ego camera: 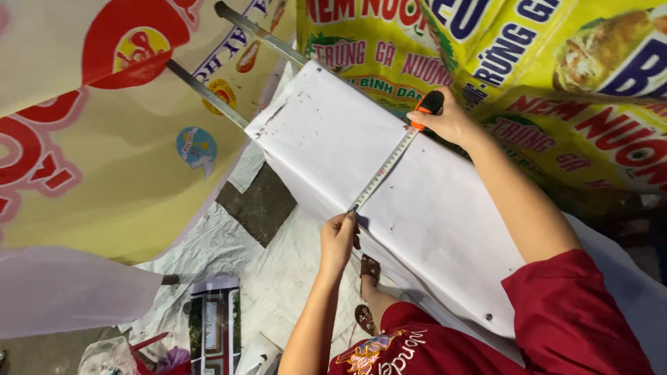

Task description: Stripping insulation from electrical wires and measuring a long component with a tape measure

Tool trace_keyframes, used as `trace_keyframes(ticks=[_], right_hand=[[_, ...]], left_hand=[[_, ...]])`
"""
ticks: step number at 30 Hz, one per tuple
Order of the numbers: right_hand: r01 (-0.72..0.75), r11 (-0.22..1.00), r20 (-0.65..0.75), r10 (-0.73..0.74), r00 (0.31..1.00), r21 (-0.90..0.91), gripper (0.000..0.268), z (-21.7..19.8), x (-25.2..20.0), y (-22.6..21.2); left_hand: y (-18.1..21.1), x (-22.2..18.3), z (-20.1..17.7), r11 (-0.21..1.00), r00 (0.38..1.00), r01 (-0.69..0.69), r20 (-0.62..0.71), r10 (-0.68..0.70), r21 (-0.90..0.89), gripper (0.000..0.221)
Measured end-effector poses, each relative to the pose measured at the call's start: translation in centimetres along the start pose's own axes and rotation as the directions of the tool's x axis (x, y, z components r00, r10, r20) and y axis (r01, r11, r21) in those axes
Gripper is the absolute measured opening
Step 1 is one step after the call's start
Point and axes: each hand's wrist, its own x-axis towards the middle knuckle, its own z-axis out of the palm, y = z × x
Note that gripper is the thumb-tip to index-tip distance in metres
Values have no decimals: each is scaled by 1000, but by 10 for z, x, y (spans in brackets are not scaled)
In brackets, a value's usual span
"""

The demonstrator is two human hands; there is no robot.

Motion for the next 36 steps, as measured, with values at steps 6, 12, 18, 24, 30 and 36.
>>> trace_keyframes(ticks=[6, 12, 18, 24, 30, 36], right_hand=[[9, 999, 28, -8, 1000, -45, 90, -11, -14, 4], [41, 999, 38, -40, 998, -26, 91, -19, -27, 11], [31, 999, 35, -30, 999, -37, 90, -25, -36, 19], [20, 999, 26, -19, 999, -34, 90, -30, -45, 29], [-12, 998, 10, 12, 1000, -57, 92, -42, -54, 60], [-1, 1000, -6, 1, 1000, 1, 87, -56, -78, 77]], left_hand=[[-13, 4, 5, 1000, 1000, -22, -5, 22, -4, 37], [-11, -4, 10, 1000, 1000, -29, -5, 29, 4, 37], [-18, -15, 19, 1000, 1000, -10, 7, 10, 14, 37], [-15, -28, 27, 1000, 1000, 6, 20, -6, 15, 37], [-37, -47, 47, 999, 996, 24, 86, -27, 36, 38], [-44, -67, 62, 999, 992, 26, 124, -30, 29, 38]])
